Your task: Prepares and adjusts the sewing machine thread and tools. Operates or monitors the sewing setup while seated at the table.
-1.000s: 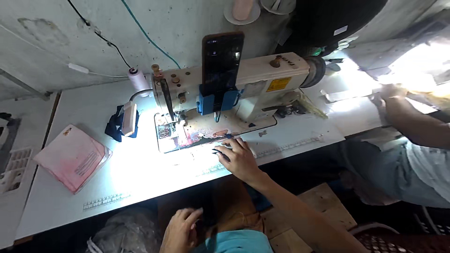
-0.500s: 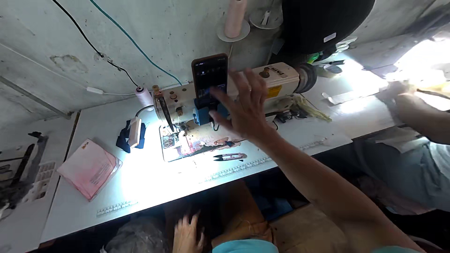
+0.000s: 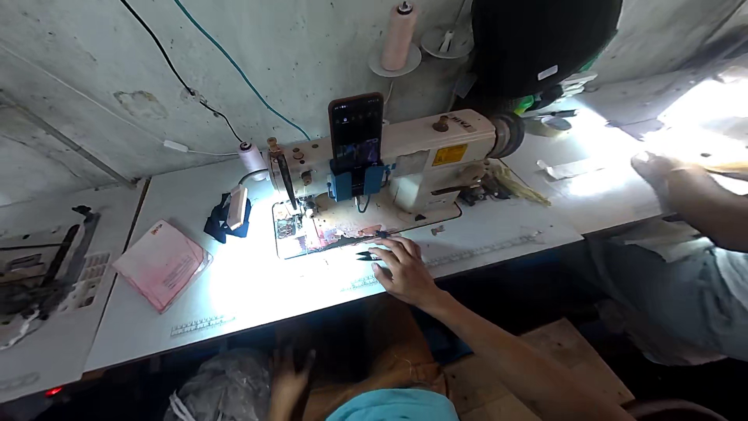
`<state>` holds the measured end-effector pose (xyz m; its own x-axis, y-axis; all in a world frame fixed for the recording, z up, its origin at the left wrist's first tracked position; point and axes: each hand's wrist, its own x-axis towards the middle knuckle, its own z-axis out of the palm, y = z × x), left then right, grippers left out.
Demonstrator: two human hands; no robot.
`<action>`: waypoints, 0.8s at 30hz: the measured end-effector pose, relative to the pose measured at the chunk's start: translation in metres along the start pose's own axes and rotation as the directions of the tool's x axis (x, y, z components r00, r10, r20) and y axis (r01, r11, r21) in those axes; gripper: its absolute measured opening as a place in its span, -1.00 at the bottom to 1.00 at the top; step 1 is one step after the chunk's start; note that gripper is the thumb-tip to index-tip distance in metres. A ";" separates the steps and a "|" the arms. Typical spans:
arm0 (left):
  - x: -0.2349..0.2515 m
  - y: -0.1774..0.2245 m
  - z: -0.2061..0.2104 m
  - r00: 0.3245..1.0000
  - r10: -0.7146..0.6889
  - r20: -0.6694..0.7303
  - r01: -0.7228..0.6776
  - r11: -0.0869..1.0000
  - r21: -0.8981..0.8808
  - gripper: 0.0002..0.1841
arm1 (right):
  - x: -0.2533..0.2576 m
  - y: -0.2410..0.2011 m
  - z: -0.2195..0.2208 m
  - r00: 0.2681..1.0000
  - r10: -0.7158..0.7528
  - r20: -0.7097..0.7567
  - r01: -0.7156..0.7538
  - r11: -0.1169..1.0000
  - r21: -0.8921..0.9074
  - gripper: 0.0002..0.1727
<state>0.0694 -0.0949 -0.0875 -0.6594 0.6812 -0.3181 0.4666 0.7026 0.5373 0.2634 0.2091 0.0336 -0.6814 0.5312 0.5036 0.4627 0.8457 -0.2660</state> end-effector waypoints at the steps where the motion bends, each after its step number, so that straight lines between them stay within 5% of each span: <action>1: 0.008 -0.004 0.000 1.000 -0.025 -0.010 0.024 0.997 -0.075 -0.13 | 0.000 -0.001 0.000 1.000 0.016 0.010 -0.016 1.000 -0.005 -0.56; 4: 0.021 -0.018 0.002 0.995 -0.101 -0.017 0.094 0.969 -0.227 -0.09 | 0.000 -0.006 0.000 0.992 0.073 0.101 -0.071 0.997 -0.018 -0.49; 8: -0.008 -0.009 -0.014 0.979 -0.142 0.144 0.160 0.979 -0.128 -0.16 | -0.001 -0.003 -0.001 0.992 0.074 0.106 -0.073 0.997 -0.017 -0.47; 12: -0.045 -0.008 -0.029 0.946 0.020 0.324 0.018 0.993 -0.114 -0.36 | 0.001 -0.002 0.001 0.991 0.079 0.108 -0.078 0.997 -0.008 -0.45; 20: -0.018 -0.005 -0.003 0.979 -0.161 0.126 0.188 0.950 -0.251 -0.03 | 0.001 -0.002 -0.002 0.989 0.087 0.116 -0.087 0.996 -0.006 -0.44; 24: -0.049 -0.014 -0.026 0.918 -0.193 0.346 0.267 0.947 -0.179 -0.08 | 0.004 0.000 -0.002 0.996 0.063 0.065 -0.062 0.998 -0.004 -0.43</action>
<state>0.0801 -0.1438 -0.0595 -0.4914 0.5608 -0.6663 0.1600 0.8102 0.5639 0.2619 0.2113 0.0371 -0.6866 0.5853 0.4312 0.5068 0.8106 -0.2933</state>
